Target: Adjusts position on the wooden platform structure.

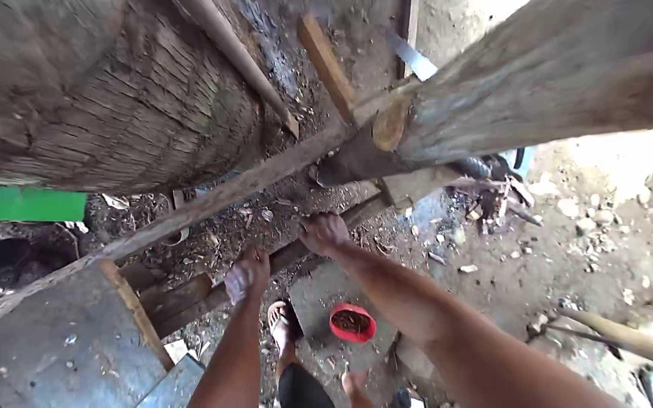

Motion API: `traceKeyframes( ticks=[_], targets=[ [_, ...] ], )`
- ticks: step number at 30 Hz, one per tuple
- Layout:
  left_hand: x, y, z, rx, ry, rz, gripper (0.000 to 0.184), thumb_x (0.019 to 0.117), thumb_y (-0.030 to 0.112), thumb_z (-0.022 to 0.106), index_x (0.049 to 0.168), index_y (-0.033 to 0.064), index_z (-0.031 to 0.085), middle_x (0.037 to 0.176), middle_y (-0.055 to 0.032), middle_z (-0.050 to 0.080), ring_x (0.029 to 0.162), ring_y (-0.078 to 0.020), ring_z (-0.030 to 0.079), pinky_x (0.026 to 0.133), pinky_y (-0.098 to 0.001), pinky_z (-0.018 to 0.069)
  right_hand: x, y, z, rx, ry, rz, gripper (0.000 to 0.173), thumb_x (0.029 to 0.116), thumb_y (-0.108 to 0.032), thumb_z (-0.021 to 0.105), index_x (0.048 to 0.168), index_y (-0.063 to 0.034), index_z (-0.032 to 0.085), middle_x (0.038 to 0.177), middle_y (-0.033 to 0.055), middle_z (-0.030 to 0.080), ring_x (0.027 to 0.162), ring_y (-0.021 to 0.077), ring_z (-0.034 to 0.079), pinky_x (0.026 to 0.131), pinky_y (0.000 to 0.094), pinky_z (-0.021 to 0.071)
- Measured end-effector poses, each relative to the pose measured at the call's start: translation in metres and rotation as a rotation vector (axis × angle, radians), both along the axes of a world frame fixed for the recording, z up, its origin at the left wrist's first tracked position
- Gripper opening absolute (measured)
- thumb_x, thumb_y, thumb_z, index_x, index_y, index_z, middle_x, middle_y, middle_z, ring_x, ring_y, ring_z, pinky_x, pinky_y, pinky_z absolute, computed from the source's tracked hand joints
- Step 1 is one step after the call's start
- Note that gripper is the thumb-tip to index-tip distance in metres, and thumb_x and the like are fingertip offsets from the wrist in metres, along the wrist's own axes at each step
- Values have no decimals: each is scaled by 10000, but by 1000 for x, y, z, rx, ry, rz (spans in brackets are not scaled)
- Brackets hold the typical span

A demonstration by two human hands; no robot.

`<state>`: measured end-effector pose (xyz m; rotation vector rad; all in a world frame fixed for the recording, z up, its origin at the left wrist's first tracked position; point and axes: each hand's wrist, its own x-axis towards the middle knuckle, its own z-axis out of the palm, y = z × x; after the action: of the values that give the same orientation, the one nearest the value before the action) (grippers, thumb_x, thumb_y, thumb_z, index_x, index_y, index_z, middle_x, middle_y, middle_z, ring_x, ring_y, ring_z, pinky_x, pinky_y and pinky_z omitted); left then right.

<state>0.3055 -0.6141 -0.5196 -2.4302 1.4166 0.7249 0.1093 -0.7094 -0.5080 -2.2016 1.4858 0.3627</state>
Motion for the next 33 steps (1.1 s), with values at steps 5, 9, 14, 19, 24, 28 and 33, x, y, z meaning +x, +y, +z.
traceKeyframes(
  ticks=[5, 9, 14, 19, 24, 28, 33],
  targets=[
    [0, -10, 15, 176, 69, 27, 540, 1065, 529, 290, 1262, 239, 700, 1115, -136, 754, 1026, -370, 731, 821, -617, 568, -1, 3, -8, 18, 8, 0, 493, 1056, -439, 320, 1173, -167, 714, 1057, 115, 748, 1028, 332, 711, 870, 563, 541],
    [2, -13, 13, 232, 78, 22, 585, 1057, 590, 267, 1233, 245, 706, 1084, -139, 759, 1019, -366, 735, 817, -619, 570, -1, 1, -5, 32, 13, 2, 500, 1053, -425, 314, 1132, -136, 714, 1069, 122, 747, 1042, 328, 709, 886, 563, 532],
    [1, -11, 13, 198, 61, 19, 605, 1057, 600, 236, 1242, 255, 698, 1049, -137, 763, 998, -366, 739, 803, -607, 573, -1, 1, -5, 16, 1, -16, 489, 1051, -427, 332, 1106, -135, 721, 1059, 110, 742, 1037, 313, 706, 865, 547, 539],
    [0, -9, 14, 157, 36, 13, 587, 1058, 574, 262, 1177, 225, 719, 1038, -138, 762, 993, -356, 740, 797, -603, 573, -4, 6, -8, -89, -37, -42, 447, 1032, -441, 407, 944, -128, 714, 923, 89, 732, 926, 286, 716, 784, 510, 554],
    [-2, -7, 13, 109, 32, 4, 619, 1064, 583, 253, 1201, 203, 722, 1061, -159, 757, 1014, -373, 732, 823, -618, 562, -8, 32, -20, -290, -90, -67, 499, 1060, -494, 379, 975, -168, 747, 973, 35, 734, 1004, 235, 678, 990, 486, 468],
    [-4, -6, 18, 80, 42, 40, 576, 1069, 559, 291, 1189, 207, 731, 1075, -165, 755, 1026, -374, 726, 830, -619, 553, -11, 86, -9, -254, -111, -62, 529, 1060, -520, 400, 1466, -224, 564, 1585, 69, 464, 1549, 311, 277, 1284, 589, 85],
    [1, 2, 10, 22, 112, 28, 610, 1073, 553, 254, 1198, 167, 710, 1107, -203, 734, 1042, -427, 703, 830, -678, 532, -42, 210, 17, 84, -118, -142, 468, 1028, -398, 478, 1442, -218, 602, 1590, 77, 473, 1523, 308, 346, 1231, 555, 288]
  ],
)
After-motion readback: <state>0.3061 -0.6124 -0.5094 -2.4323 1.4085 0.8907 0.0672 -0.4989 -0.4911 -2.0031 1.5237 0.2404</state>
